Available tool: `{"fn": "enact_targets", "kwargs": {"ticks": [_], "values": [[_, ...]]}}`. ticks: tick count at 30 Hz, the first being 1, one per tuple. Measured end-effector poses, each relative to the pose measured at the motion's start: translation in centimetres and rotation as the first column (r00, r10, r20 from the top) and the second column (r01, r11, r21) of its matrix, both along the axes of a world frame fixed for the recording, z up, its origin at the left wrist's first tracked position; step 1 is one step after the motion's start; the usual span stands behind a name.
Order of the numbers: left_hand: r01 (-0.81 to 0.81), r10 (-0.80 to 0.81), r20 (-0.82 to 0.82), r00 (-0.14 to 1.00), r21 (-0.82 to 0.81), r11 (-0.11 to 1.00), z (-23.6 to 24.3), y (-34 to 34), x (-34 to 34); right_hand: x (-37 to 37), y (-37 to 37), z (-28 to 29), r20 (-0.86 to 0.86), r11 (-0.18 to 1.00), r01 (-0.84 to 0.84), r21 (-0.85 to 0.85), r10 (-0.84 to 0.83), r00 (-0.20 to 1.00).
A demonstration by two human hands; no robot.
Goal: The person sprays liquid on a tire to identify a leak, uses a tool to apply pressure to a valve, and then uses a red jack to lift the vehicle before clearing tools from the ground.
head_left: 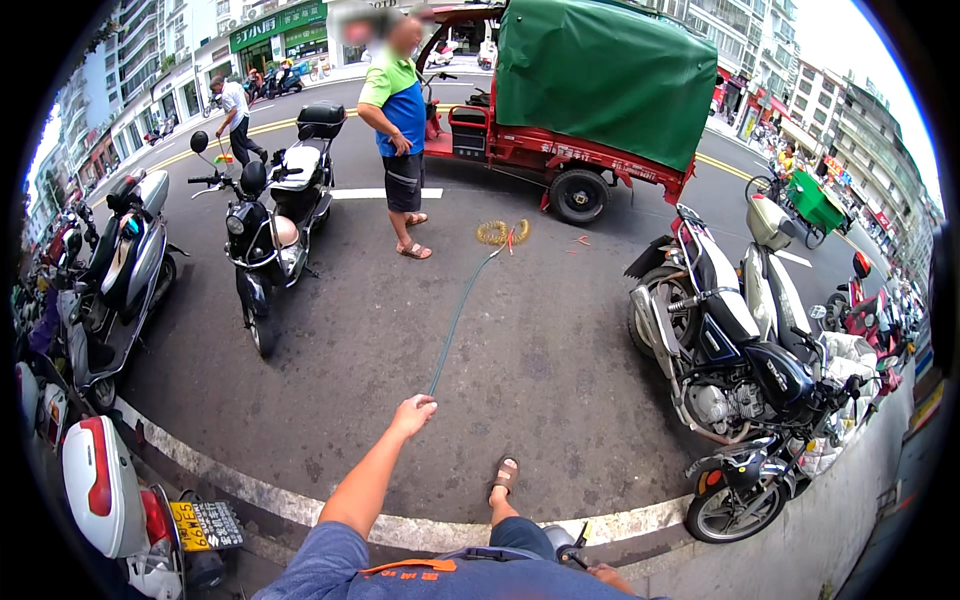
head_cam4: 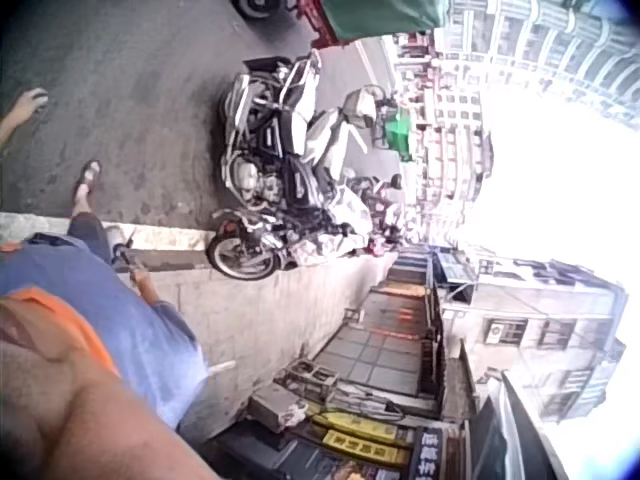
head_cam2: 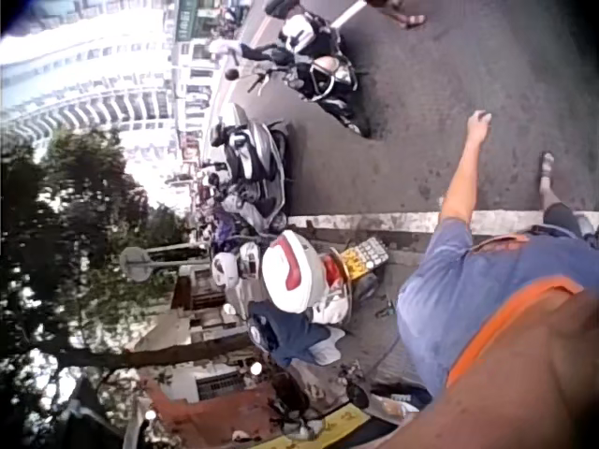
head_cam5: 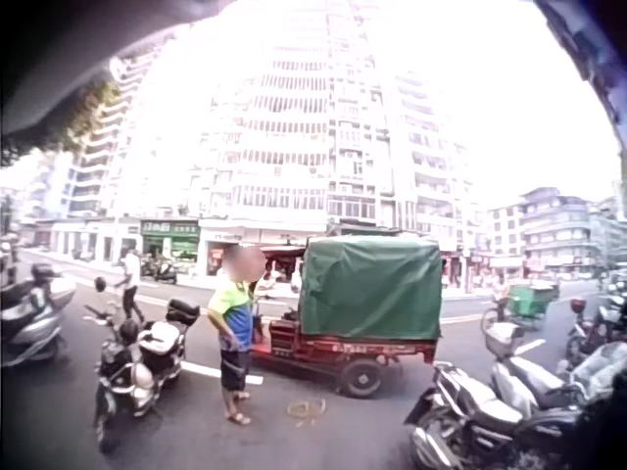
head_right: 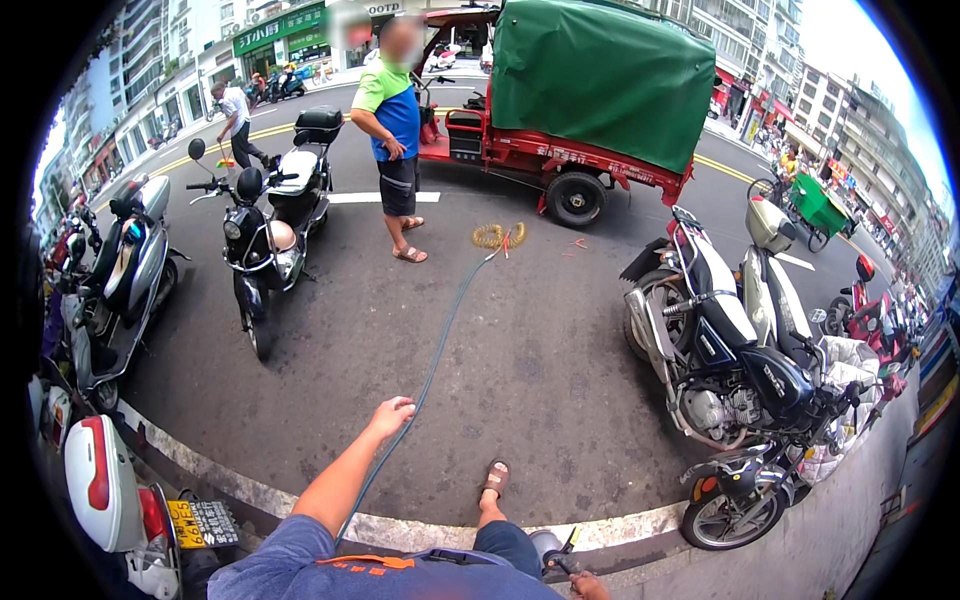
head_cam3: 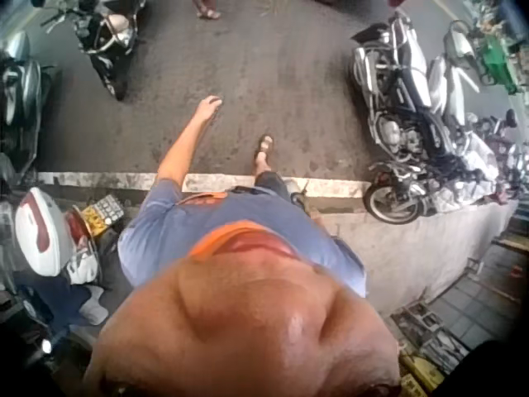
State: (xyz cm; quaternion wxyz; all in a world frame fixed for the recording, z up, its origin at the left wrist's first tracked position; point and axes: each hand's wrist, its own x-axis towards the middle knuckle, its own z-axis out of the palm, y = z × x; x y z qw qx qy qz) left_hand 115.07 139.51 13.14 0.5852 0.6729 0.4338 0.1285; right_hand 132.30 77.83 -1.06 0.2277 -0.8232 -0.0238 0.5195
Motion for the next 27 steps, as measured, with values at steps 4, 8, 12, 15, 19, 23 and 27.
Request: {"fn": "enact_targets", "kwargs": {"ticks": [4, 8, 12, 15, 19, 23, 27], "values": [[0.148, -0.144, -0.064, 0.988, 0.059, 0.987, -5.4, 3.8, 10.8, 9.7, 0.2, -4.8, 0.105, 0.989, -0.109, 0.103, 0.099, 0.99], [0.045, -0.223, -0.474, 0.852, -0.358, 0.933, -13.6, 4.4, 1.7, 18.5, 17.1, 1.5, -0.073, 0.994, 0.106, -0.02, -0.107, 0.992], [0.656, -0.625, -0.55, 0.553, -0.174, 0.734, -16.3, 5.4, -5.2, 29.8, 25.3, 5.0, -0.097, 0.999, 0.039, 0.001, -0.039, 0.995], [0.771, -0.599, -0.571, 0.562, 0.098, 0.63, -17.5, 5.4, -5.8, 35.2, 28.2, 4.6, -0.177, 0.985, 0.094, -0.145, -0.12, 0.977], [0.797, -0.57, -0.611, 0.549, 0.177, 0.578, -18.0, 8.6, 2.6, 42.0, 32.7, 3.3, -0.123, 0.973, 0.085, -0.216, -0.114, 0.986], [0.236, -0.396, -0.676, 0.621, -0.32, 0.918, -19.2, 21.1, 13.7, 49.6, 41.7, 2.9, -0.048, 0.982, 0.022, -0.187, -0.031, 0.998], [-0.246, 0.076, -0.382, 0.921, -0.419, 0.874, -12.2, 35.5, 39.4, 59.4, 44.1, 2.4, 0.174, 0.963, 0.042, -0.267, 0.005, 0.985]]}}
